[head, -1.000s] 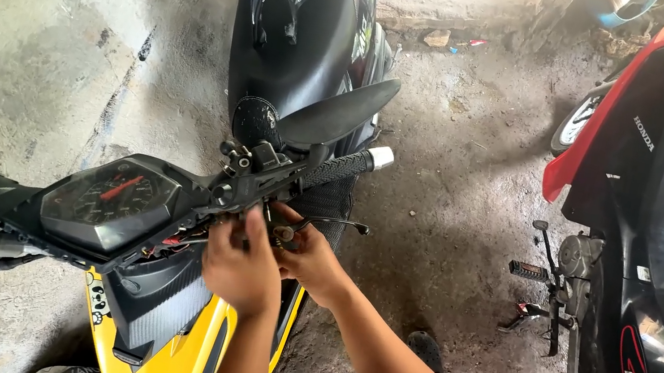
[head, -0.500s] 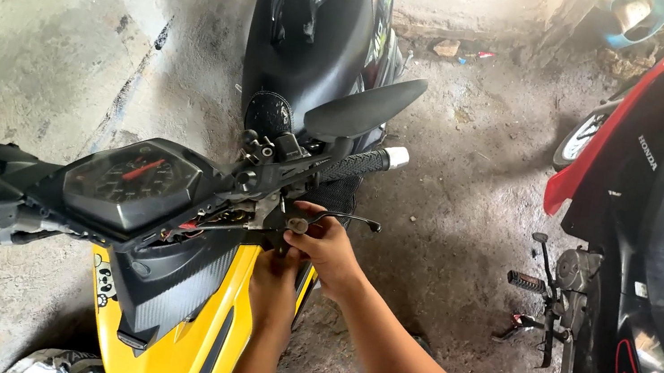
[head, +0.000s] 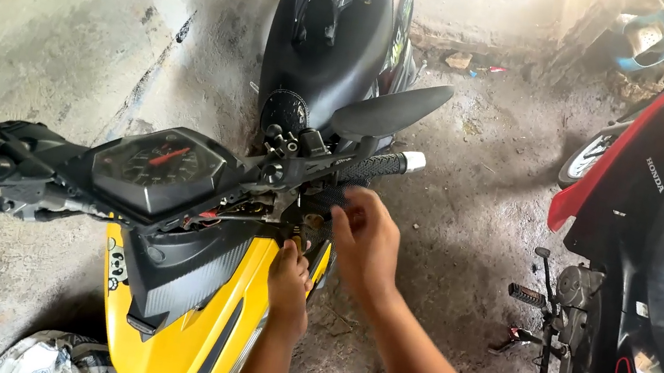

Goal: Repairing and modifying the wiring and switches on a motorcycle handlebar.

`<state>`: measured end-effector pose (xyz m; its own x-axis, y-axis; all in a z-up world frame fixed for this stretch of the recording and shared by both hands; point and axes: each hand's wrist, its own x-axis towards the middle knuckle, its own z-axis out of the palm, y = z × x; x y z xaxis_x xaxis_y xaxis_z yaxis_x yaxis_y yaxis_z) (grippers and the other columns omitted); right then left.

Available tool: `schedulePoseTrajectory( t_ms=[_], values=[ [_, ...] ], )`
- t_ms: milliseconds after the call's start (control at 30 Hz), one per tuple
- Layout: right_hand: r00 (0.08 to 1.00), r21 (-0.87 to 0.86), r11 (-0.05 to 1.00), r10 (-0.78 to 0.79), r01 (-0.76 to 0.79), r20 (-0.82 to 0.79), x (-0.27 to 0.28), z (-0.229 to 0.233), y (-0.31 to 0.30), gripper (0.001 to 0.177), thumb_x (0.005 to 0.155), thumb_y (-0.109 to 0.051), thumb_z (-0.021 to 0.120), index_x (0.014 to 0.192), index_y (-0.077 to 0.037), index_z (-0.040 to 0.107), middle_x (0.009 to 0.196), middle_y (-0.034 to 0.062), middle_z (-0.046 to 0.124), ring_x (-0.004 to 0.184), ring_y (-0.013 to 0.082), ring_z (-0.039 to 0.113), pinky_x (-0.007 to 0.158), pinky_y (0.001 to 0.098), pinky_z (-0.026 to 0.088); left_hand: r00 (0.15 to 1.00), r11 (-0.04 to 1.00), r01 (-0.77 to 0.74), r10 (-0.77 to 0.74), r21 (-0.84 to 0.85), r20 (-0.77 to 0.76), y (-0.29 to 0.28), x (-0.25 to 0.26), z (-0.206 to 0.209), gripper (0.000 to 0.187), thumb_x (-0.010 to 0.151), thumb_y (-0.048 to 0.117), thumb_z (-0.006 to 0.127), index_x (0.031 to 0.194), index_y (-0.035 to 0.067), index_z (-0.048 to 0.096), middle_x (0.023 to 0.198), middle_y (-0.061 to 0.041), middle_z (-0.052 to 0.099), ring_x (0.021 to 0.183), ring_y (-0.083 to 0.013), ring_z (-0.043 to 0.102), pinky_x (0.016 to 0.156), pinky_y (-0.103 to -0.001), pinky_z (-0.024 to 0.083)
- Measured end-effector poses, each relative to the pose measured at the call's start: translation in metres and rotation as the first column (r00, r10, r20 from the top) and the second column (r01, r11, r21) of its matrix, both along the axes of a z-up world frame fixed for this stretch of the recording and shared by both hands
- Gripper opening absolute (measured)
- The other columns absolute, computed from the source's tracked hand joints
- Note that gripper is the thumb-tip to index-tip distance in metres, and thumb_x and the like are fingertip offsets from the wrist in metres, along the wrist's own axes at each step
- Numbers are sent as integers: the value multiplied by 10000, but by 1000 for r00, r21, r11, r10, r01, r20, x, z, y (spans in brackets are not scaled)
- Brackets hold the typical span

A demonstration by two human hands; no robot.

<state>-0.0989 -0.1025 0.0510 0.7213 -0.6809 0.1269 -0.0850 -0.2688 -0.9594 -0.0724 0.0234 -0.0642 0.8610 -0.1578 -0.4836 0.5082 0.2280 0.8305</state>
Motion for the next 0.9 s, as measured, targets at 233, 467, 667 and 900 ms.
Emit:
schedulePoseTrajectory(
  t_ms=[233,467,667,900],
  values=[
    [970,-321,916,241,-239,-36,36,3,-12,170,857,-130,762,1025,-111,774,942,74,752,762,257,739,701,365,580,964,981,-107,62,-164,-259,-15,5,19,385,1029,435,435,1122,109,619,660,44,292,580,-79,276,573,-262,285],
    [979,-344,927,189,-152,77,45,3,-12,131,865,-107,762,993,-84,773,883,97,766,741,241,743,676,337,565,988,991,-111,103,-72,-112,-31,3,19,249,989,350,573,1143,174,490,784,123,475,659,-28,402,591,-272,337],
    [979,-216,962,189,-169,76,50,-2,-15,153,864,-109,774,1016,-91,779,821,84,783,663,137,748,614,290,570,914,906,-283,155,-314,-375,-27,6,40,528,987,638,437,1016,134,593,637,58,301,540,-76,251,527,-245,240],
    [984,-212,963,178,-169,24,48,0,-13,164,868,-113,781,1029,-85,781,792,81,778,589,122,689,568,281,520,869,782,-364,90,-507,-486,-19,13,11,525,1062,588,421,780,145,422,653,41,382,572,-103,328,540,-268,284]
  ],
)
